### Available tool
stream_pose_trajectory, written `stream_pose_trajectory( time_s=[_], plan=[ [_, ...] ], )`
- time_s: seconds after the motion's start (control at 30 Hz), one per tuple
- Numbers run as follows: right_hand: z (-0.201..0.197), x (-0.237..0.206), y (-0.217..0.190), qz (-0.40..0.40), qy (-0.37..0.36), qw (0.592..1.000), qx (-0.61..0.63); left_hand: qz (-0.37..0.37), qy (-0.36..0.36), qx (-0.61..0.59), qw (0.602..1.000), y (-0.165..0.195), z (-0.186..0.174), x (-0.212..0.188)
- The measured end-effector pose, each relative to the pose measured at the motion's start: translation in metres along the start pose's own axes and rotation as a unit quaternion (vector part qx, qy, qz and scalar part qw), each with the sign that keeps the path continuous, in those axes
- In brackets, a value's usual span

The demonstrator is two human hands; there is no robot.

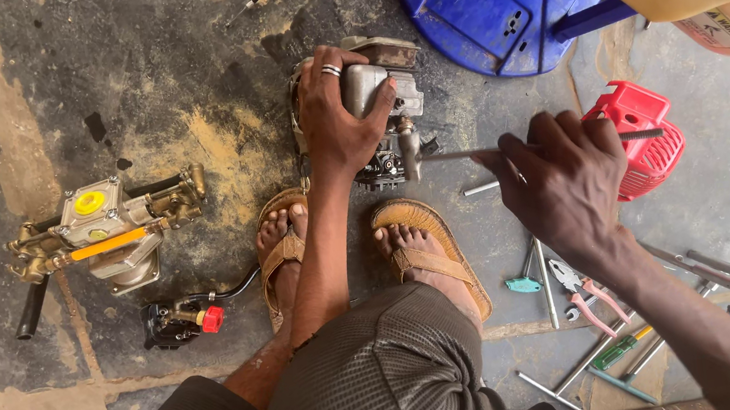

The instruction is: The person assembles a small engine by attaching a red cooling shroud and tightening bolts with a T-handle wrench. They then attach a pull-start handle and secure it with a screwdriver.

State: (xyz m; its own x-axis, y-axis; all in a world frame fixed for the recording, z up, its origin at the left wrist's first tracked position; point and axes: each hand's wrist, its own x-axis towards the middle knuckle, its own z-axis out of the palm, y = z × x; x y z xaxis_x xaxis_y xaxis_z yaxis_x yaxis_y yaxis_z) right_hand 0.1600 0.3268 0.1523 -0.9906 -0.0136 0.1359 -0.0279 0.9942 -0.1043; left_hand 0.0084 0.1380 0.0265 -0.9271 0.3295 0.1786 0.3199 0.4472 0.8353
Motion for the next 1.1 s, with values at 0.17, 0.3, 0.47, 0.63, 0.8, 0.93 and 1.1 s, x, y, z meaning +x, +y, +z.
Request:
stream_pose_trajectory(
  time_s=[0.17,0.3,0.47,0.63,0.8,0.93,1.1],
  plan=[
    [-0.008,0.018,-0.006,-0.002,-0.045,0.999,-0.024,0.005,0.004,-0.002,1.000,-0.001,-0.002,0.001],
    [-0.009,0.025,-0.004,0.011,-0.072,0.996,-0.045,-0.003,0.005,-0.005,1.000,0.000,-0.006,0.001],
    [-0.009,0.022,-0.002,0.035,-0.086,0.995,-0.022,-0.001,0.015,0.000,1.000,-0.005,-0.005,0.001],
    [-0.008,0.029,-0.006,0.022,-0.081,0.996,-0.043,0.002,0.021,-0.001,1.000,-0.014,0.001,-0.001],
    [-0.012,0.049,-0.011,-0.015,-0.119,0.989,-0.082,-0.004,0.011,-0.001,1.000,-0.020,0.004,-0.003],
    [-0.015,0.059,-0.013,-0.064,-0.102,0.988,-0.096,0.015,0.028,0.013,0.999,-0.019,0.005,-0.003],
    [-0.018,0.065,-0.005,-0.058,-0.124,0.988,-0.074,0.003,0.021,-0.003,1.000,-0.020,0.003,-0.003]
  ],
)
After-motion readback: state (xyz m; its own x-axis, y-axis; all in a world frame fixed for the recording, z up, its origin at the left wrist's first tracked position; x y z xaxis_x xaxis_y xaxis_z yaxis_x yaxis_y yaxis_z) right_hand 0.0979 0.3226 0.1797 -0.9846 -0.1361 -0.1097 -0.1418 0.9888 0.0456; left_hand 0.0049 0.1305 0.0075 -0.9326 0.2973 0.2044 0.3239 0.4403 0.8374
